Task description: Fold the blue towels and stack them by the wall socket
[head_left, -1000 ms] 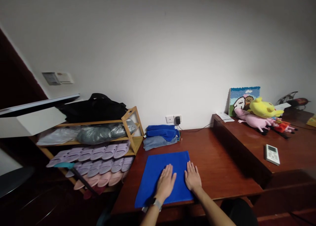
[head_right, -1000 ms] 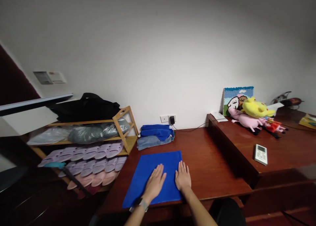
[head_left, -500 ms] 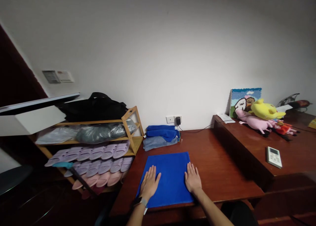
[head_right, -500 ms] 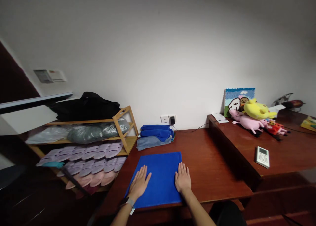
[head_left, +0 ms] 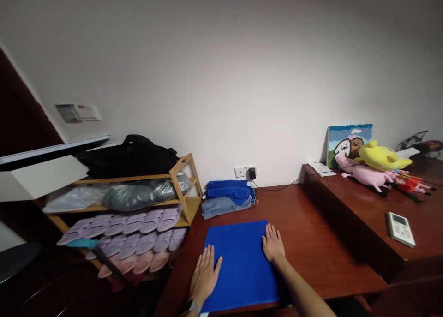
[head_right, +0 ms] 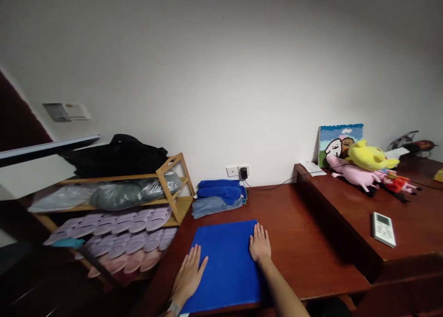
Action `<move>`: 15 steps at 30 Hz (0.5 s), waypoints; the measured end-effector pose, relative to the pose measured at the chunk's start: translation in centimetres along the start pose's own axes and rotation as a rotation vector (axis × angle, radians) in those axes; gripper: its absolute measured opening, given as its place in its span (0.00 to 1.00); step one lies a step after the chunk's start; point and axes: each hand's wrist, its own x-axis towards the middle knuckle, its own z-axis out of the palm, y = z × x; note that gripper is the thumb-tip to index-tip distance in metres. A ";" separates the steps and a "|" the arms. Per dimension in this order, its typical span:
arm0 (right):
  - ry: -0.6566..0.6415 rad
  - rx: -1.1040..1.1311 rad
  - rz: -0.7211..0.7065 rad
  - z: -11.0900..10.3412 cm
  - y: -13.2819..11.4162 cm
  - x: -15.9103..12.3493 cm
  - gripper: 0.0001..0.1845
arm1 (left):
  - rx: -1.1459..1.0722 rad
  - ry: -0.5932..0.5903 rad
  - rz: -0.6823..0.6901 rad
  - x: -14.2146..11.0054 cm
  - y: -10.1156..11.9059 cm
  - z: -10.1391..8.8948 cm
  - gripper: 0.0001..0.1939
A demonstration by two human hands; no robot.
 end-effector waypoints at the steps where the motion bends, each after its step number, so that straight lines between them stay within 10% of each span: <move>1: 0.011 -0.001 -0.004 0.4 0.1 0.1 0.36 | 0.003 0.000 0.003 0.0 -0.3 0.1 0.41; 5: 0.040 0.003 -0.008 1.4 0.5 0.3 0.36 | -0.012 0.039 0.010 0.7 1.4 -0.3 0.40; 12: 0.032 -0.044 -0.055 1.8 0.8 0.4 0.35 | -0.190 -0.095 0.372 4.7 17.2 -1.9 0.36; 15: 0.028 -0.060 -0.077 2.0 1.0 0.5 0.35 | -0.195 -0.172 0.358 5.7 20.7 -1.5 0.38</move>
